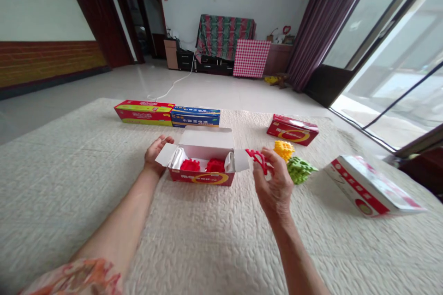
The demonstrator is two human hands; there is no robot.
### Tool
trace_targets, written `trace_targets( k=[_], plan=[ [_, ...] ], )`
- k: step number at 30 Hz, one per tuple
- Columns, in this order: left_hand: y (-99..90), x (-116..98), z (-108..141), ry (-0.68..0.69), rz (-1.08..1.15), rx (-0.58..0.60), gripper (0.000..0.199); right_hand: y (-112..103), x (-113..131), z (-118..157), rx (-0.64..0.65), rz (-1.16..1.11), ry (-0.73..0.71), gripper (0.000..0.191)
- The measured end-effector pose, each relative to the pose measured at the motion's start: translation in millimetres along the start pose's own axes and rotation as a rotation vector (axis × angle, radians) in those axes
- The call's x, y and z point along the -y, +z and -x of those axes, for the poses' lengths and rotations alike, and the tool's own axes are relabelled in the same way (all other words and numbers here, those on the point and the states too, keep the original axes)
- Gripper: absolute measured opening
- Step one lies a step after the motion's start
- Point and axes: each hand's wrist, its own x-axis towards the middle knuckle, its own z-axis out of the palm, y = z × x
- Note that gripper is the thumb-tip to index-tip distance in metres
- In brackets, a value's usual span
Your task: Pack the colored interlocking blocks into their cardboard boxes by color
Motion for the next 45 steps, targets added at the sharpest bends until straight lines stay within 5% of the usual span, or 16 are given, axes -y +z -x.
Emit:
trace_targets(
  k=[6,12,16,21,26,30,32,35,39,41,45],
  plan=[
    [-0.2,1,1,0.01,0.03,0.034,0.018,67,71,-28,0.687,0.053,-0.242,0.025],
    [1.0,0,0,-0.021,0.092,0.016,0.014,107,72,-32,0.861,0.18,-0.329,0.027],
    [-2.8,-8,-3,-0.011,0.132,-0.029,0.009,104,73,-29,0.771,0.091,-0.353,0.034],
    [-7.6,-36,-5,0.132,0.124,0.001,0.014,70,64,-24,0.455,-0.004,-0.304,0.02],
    [-6.0,-52,8,0.333,-0.045,0.018,0.027,32,24,-5,0.041,-0.001,-0.198,0.024],
    [-20.5,-30,31,0.387,-0.194,-0.061,0.046,22,-16,25,-0.113,-0.057,0.006,0.035],
    [-32.7,-12,42,0.424,-0.345,-0.178,0.047,23,-30,39,-0.094,-0.048,0.117,0.037],
    [-46.0,11,54,0.437,-0.449,-0.202,0.043,28,-40,50,0.007,-0.027,0.216,0.038],
    [-46.9,21,67,0.556,-0.551,-0.185,0.04,30,-37,51,0.131,-0.081,0.162,0.039],
    [-44.3,18,72,0.694,-0.624,-0.175,0.043,30,-34,50,0.176,-0.086,0.135,0.038],
    [-41.7,13,81,1.205,-0.959,-0.067,0.044,31,-34,50,0.276,-0.035,0.074,0.032]
  ],
)
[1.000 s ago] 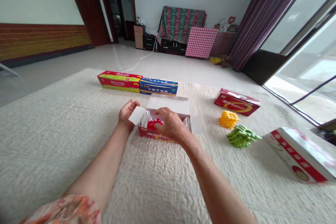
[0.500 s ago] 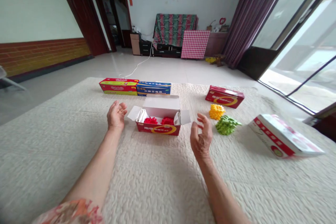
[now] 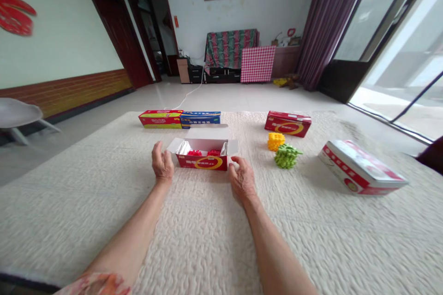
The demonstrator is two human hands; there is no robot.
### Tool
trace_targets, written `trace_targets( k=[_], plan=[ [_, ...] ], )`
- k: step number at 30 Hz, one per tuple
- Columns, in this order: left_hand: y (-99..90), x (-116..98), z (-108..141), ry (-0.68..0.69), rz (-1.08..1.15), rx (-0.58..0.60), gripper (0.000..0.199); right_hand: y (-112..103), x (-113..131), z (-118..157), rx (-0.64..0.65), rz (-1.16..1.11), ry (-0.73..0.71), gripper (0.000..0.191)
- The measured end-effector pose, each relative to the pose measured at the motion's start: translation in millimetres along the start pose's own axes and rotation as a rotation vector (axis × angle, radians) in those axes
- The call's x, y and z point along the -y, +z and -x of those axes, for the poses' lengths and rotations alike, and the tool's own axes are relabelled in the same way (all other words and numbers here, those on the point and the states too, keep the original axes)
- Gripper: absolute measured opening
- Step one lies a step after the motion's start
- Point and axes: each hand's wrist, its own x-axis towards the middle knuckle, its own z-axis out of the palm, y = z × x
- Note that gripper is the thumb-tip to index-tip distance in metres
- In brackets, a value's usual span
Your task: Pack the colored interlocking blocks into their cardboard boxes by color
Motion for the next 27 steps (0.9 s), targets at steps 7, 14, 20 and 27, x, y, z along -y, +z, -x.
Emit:
trace_targets(
  k=[7,14,20,27],
  plan=[
    [-4.4,-10,8,0.366,-0.15,0.221,0.033,1,2,-4,0.094,0.075,-0.053,0.027],
    [-2.4,-7,6,-0.162,0.069,0.114,0.059,-1,6,-7,0.044,-0.134,0.031,0.042],
    [2.7,-14,6,-0.298,0.291,0.141,0.068,1,7,-8,0.048,-0.177,-0.285,0.065],
    [1.6,-25,5,-0.09,0.24,0.191,0.06,3,15,-5,0.151,-0.067,-0.495,0.065]
  ],
)
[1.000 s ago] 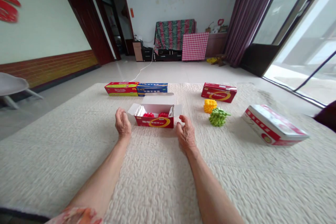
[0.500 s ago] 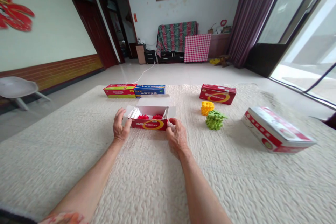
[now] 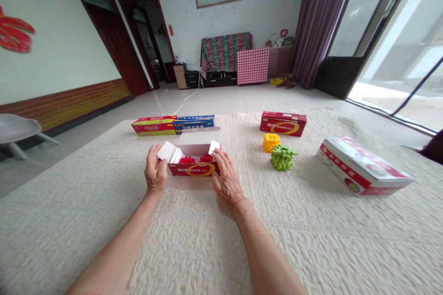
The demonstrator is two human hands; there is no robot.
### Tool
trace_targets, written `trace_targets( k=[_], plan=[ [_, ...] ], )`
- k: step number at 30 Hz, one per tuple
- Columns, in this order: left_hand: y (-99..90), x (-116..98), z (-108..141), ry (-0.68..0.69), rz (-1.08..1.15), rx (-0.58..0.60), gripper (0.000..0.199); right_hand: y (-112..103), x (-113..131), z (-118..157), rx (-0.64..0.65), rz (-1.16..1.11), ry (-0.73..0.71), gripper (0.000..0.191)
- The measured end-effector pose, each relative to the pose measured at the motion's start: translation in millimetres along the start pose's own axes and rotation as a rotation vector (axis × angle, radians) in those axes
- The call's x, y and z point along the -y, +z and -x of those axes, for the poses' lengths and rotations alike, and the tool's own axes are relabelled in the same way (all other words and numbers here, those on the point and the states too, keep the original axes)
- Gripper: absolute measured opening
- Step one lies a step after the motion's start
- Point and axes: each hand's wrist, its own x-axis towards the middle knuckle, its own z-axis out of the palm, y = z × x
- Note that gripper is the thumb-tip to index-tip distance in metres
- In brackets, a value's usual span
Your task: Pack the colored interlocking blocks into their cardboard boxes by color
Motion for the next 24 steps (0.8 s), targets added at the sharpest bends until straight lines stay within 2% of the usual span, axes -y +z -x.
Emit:
trace_targets(
  k=[5,8,12,15,20,22,24],
  plan=[
    [4.3,-6,-4,0.013,0.055,-0.01,0.051,4,0,1,0.001,0.062,-0.012,0.062],
    [8.0,-8,-9,-0.062,0.081,0.019,0.044,6,-1,2,-0.009,0.073,0.003,0.059],
    [8.1,-2,-26,-0.149,0.003,0.057,0.04,6,0,1,-0.015,0.091,0.007,0.056],
    [6.6,4,-46,-0.244,0.006,0.163,0.046,6,2,1,-0.027,0.099,0.013,0.053],
    [8.8,4,-73,-0.581,0.21,0.383,0.068,7,3,1,-0.037,0.091,0.026,0.051],
    [11.5,2,-78,-0.632,0.267,0.47,0.074,7,3,1,-0.035,0.092,0.034,0.05],
    [14.8,2,-80,-0.625,0.328,0.511,0.079,6,4,1,-0.03,0.09,0.047,0.049]
  ],
)
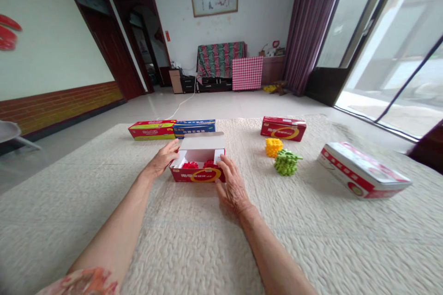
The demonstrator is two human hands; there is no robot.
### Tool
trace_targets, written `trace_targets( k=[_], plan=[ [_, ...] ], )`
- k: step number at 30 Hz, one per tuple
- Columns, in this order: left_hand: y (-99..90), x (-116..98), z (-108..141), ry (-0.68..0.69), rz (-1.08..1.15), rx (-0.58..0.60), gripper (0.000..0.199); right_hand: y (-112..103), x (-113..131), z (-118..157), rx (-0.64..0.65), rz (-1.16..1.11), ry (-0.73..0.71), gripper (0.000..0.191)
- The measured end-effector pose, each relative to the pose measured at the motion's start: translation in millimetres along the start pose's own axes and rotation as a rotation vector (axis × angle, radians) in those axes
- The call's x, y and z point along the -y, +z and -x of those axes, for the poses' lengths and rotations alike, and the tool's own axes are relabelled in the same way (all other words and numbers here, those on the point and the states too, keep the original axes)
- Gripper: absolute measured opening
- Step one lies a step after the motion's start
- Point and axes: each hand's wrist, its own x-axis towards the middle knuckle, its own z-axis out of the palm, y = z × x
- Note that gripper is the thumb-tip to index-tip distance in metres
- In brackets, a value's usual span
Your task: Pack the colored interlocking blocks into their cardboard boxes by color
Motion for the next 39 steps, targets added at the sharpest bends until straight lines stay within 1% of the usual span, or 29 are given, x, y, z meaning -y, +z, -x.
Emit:
trace_targets(
  k=[2,4,6,7,9,11,13,15,17,19,21,24,27,29,31,33,34,36,39],
  plan=[
    [3.0,2,-1,0.065,0.047,-0.001,0.086,0,1,0,0.007,-0.006,0.012,0.048],
    [5.5,6,-1,0.155,0.081,-0.047,0.089,0,1,0,0.008,-0.017,0.016,0.048],
    [7.2,10,0,0.229,0.09,-0.09,0.087,0,1,0,0.001,-0.033,0.01,0.051],
    [7.7,12,1,0.255,0.086,-0.102,0.081,0,2,0,-0.005,-0.043,0.006,0.053],
    [8.0,14,3,0.274,0.071,-0.117,0.063,0,2,0,-0.015,-0.058,0.004,0.055],
    [7.7,16,6,0.255,0.059,-0.15,0.042,0,3,0,-0.021,-0.061,0.014,0.054],
    [7.2,19,8,0.232,0.058,-0.189,0.031,0,4,0,-0.037,-0.06,0.037,0.052],
    [6.3,21,10,0.234,0.06,-0.212,0.027,0,5,0,-0.084,-0.068,0.083,0.054],
    [5.4,23,10,0.255,0.057,-0.212,0.025,0,5,0,-0.156,-0.082,0.127,0.058],
    [4.9,25,10,0.285,0.048,-0.204,0.022,-1,5,0,-0.218,-0.079,0.13,0.064],
    [4.8,25,9,0.316,0.031,-0.193,0.019,-2,6,-2,-0.234,-0.065,0.102,0.066],
    [4.1,23,11,0.344,0.002,-0.177,0.016,-4,8,-4,-0.196,-0.06,0.068,0.062],
    [-2.4,17,15,0.313,-0.028,-0.118,0.02,-5,9,-7,-0.162,-0.053,0.029,0.055],
    [-11.3,11,20,0.237,-0.025,-0.002,0.03,-5,9,-7,-0.153,-0.04,0.011,0.053],
    [-21.9,5,26,0.161,0.014,0.152,0.044,-5,9,-8,-0.148,-0.036,0.006,0.054],
    [-30.6,0,31,0.13,0.061,0.273,0.052,-4,9,-7,-0.145,-0.037,0.004,0.054],
    [-33.3,-1,32,0.134,0.072,0.304,0.053,-4,8,-7,-0.144,-0.039,0.001,0.054],
    [-35.2,-2,34,0.17,0.032,0.316,0.048,-4,8,-7,-0.14,-0.045,-0.007,0.055],
    [-32.0,1,32,0.227,-0.12,0.275,0.035,-3,8,-6,-0.135,-0.061,-0.01,0.055]
  ],
)
